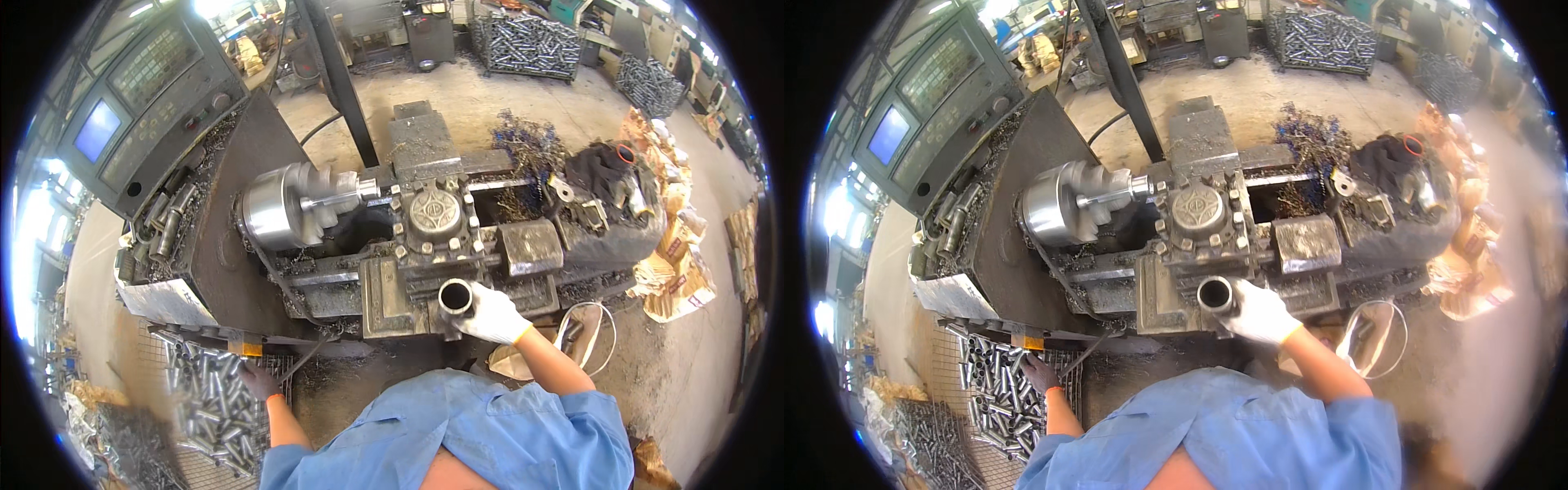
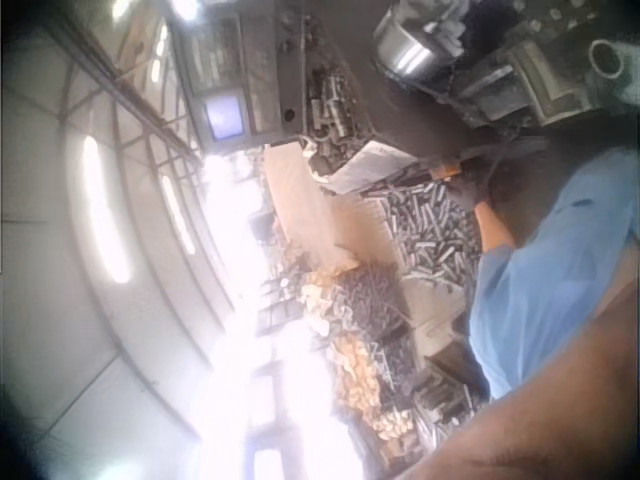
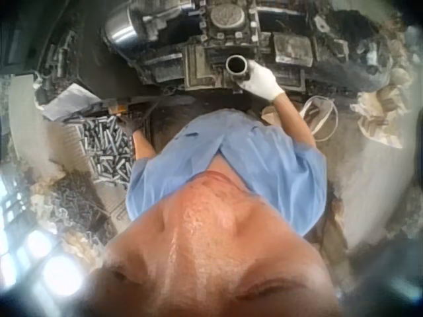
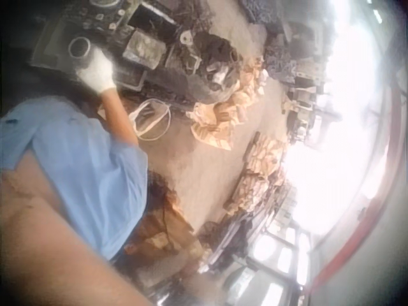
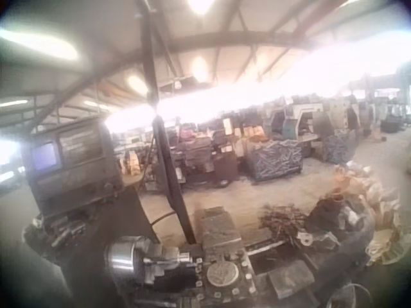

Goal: The person repeatedly loads hollow metal cylinders into a lathe chuck, operates the machine, removes the finished parts, and places them into a wire basket. The cycle of loading, machining, and unloading is repeated throughout the clip.

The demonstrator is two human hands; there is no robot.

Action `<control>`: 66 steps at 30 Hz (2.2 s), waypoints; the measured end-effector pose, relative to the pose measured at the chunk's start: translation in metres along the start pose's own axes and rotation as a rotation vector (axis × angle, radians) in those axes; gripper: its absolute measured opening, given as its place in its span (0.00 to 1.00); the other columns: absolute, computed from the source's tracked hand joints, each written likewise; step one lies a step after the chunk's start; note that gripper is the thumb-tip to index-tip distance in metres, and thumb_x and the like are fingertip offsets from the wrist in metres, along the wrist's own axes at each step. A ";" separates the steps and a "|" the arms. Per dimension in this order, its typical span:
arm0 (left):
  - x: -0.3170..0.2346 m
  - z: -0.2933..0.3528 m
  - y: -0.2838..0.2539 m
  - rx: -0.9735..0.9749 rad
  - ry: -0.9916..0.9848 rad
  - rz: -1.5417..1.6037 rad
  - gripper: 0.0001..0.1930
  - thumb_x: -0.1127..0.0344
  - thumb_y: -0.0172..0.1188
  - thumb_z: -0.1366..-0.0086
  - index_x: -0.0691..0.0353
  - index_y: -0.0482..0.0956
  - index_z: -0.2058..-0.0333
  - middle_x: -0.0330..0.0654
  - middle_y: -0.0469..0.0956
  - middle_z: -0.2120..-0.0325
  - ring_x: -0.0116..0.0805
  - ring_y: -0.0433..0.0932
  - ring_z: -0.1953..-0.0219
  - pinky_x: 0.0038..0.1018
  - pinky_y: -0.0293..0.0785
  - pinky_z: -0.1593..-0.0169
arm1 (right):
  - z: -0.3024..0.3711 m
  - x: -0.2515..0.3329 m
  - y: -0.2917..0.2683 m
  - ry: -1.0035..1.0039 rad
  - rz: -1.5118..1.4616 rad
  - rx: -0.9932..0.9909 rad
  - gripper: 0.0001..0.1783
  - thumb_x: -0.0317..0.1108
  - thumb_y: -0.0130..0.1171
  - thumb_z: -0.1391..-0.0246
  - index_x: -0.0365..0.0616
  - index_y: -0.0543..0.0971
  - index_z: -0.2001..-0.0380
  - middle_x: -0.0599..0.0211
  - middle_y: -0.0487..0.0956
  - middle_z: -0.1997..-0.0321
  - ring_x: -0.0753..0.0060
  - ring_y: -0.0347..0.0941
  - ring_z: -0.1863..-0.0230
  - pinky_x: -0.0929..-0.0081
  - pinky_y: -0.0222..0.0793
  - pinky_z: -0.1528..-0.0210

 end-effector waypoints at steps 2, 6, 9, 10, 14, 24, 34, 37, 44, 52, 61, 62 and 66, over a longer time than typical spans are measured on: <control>0.011 -0.017 -0.005 -0.018 -0.001 0.173 0.23 0.50 0.51 0.19 0.66 0.79 0.44 0.45 0.85 0.63 0.38 0.82 0.68 0.40 0.77 0.62 | 0.000 -0.006 -0.021 -0.052 0.125 0.144 0.35 0.50 0.70 0.48 0.46 0.80 0.38 0.50 0.83 0.39 0.47 0.80 0.38 0.58 0.75 0.34; 0.047 0.008 0.049 0.348 -0.665 0.927 0.16 0.47 0.57 0.24 0.51 0.77 0.65 0.36 0.74 0.79 0.30 0.72 0.78 0.36 0.71 0.72 | -0.020 0.011 -0.119 -0.176 0.076 -0.002 0.22 0.44 0.69 0.44 0.42 0.87 0.50 0.54 0.88 0.50 0.56 0.87 0.50 0.62 0.82 0.45; 0.005 0.065 0.068 0.196 -0.769 0.823 0.21 0.42 0.65 0.31 0.55 0.80 0.59 0.39 0.79 0.69 0.34 0.77 0.72 0.38 0.77 0.66 | -0.058 0.042 -0.171 -0.242 -0.277 -0.182 0.16 0.39 0.69 0.41 0.41 0.89 0.54 0.59 0.90 0.52 0.62 0.87 0.53 0.66 0.83 0.48; -0.044 0.075 0.084 0.397 -0.587 0.710 0.19 0.51 0.67 0.31 0.59 0.82 0.51 0.44 0.82 0.59 0.36 0.81 0.57 0.37 0.80 0.53 | -0.077 0.062 -0.179 -0.305 -0.144 -0.236 0.16 0.38 0.69 0.41 0.41 0.89 0.54 0.60 0.90 0.52 0.62 0.87 0.53 0.67 0.83 0.48; -0.295 0.060 0.110 0.420 0.492 0.346 0.24 0.60 0.63 0.26 0.67 0.76 0.37 0.53 0.81 0.43 0.46 0.79 0.40 0.37 0.71 0.33 | -0.179 0.122 -0.156 -0.418 0.130 -0.090 0.19 0.39 0.66 0.40 0.43 0.86 0.48 0.59 0.89 0.50 0.61 0.87 0.50 0.66 0.81 0.45; -0.501 -0.039 0.202 0.619 0.751 0.277 0.34 0.41 0.58 0.26 0.58 0.74 0.30 0.57 0.77 0.37 0.58 0.72 0.34 0.45 0.66 0.29 | -0.340 0.141 -0.010 -0.336 0.834 0.504 0.34 0.56 0.69 0.46 0.38 0.84 0.47 0.48 0.88 0.56 0.48 0.85 0.58 0.58 0.80 0.51; -0.504 -0.041 0.208 0.523 0.947 -0.084 0.35 0.39 0.59 0.27 0.57 0.74 0.32 0.54 0.76 0.34 0.55 0.70 0.30 0.46 0.58 0.24 | -0.342 0.058 -0.012 0.058 0.126 0.675 0.20 0.27 0.65 0.44 0.23 0.85 0.52 0.47 0.89 0.62 0.70 0.86 0.67 0.74 0.82 0.70; -0.505 -0.030 0.197 0.391 1.103 -0.112 0.32 0.47 0.60 0.28 0.58 0.74 0.32 0.52 0.77 0.35 0.54 0.70 0.30 0.46 0.60 0.25 | -0.367 0.022 -0.106 0.004 1.268 0.377 0.15 0.32 0.64 0.49 0.41 0.91 0.60 0.52 0.90 0.58 0.52 0.88 0.59 0.54 0.84 0.58; -0.488 -0.011 0.184 0.168 1.211 -0.176 0.35 0.49 0.67 0.34 0.59 0.74 0.33 0.50 0.73 0.32 0.53 0.67 0.27 0.52 0.54 0.22 | -0.376 0.090 -0.078 -0.231 1.047 0.300 0.23 0.40 0.65 0.47 0.39 0.89 0.51 0.52 0.89 0.49 0.51 0.88 0.50 0.57 0.82 0.48; -0.484 -0.011 0.183 0.155 1.204 -0.172 0.34 0.51 0.65 0.33 0.59 0.73 0.32 0.51 0.72 0.31 0.52 0.65 0.26 0.51 0.52 0.21 | -0.414 0.053 -0.161 0.015 0.430 -0.248 0.27 0.57 0.61 0.35 0.42 0.90 0.56 0.49 0.90 0.54 0.52 0.89 0.55 0.60 0.84 0.48; -0.485 -0.009 0.183 0.157 1.184 -0.184 0.33 0.51 0.63 0.32 0.60 0.74 0.32 0.52 0.73 0.32 0.53 0.67 0.27 0.54 0.51 0.21 | -0.347 0.104 -0.041 -0.175 0.339 0.524 0.40 0.58 0.68 0.42 0.33 0.82 0.40 0.45 0.87 0.46 0.60 0.87 0.51 0.62 0.85 0.51; -0.486 -0.009 0.183 0.155 1.181 -0.200 0.33 0.51 0.64 0.32 0.60 0.74 0.32 0.52 0.73 0.32 0.52 0.67 0.27 0.53 0.51 0.21 | -0.335 0.110 0.000 -0.166 0.538 0.697 0.35 0.58 0.69 0.44 0.32 0.85 0.50 0.45 0.87 0.48 0.53 0.86 0.48 0.58 0.83 0.51; -0.488 -0.010 0.181 0.168 1.180 -0.204 0.34 0.51 0.64 0.33 0.61 0.74 0.32 0.51 0.73 0.32 0.51 0.67 0.26 0.52 0.53 0.21 | -0.344 0.125 0.034 -0.362 0.722 0.652 0.26 0.51 0.72 0.51 0.37 0.90 0.61 0.51 0.89 0.61 0.54 0.87 0.61 0.57 0.81 0.58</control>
Point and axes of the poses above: each hand's wrist, its own z-axis away from the middle knuckle, its own y-axis out of the palm, x = y × z, the point moved 10 cm from there along -z, towards the middle knuckle
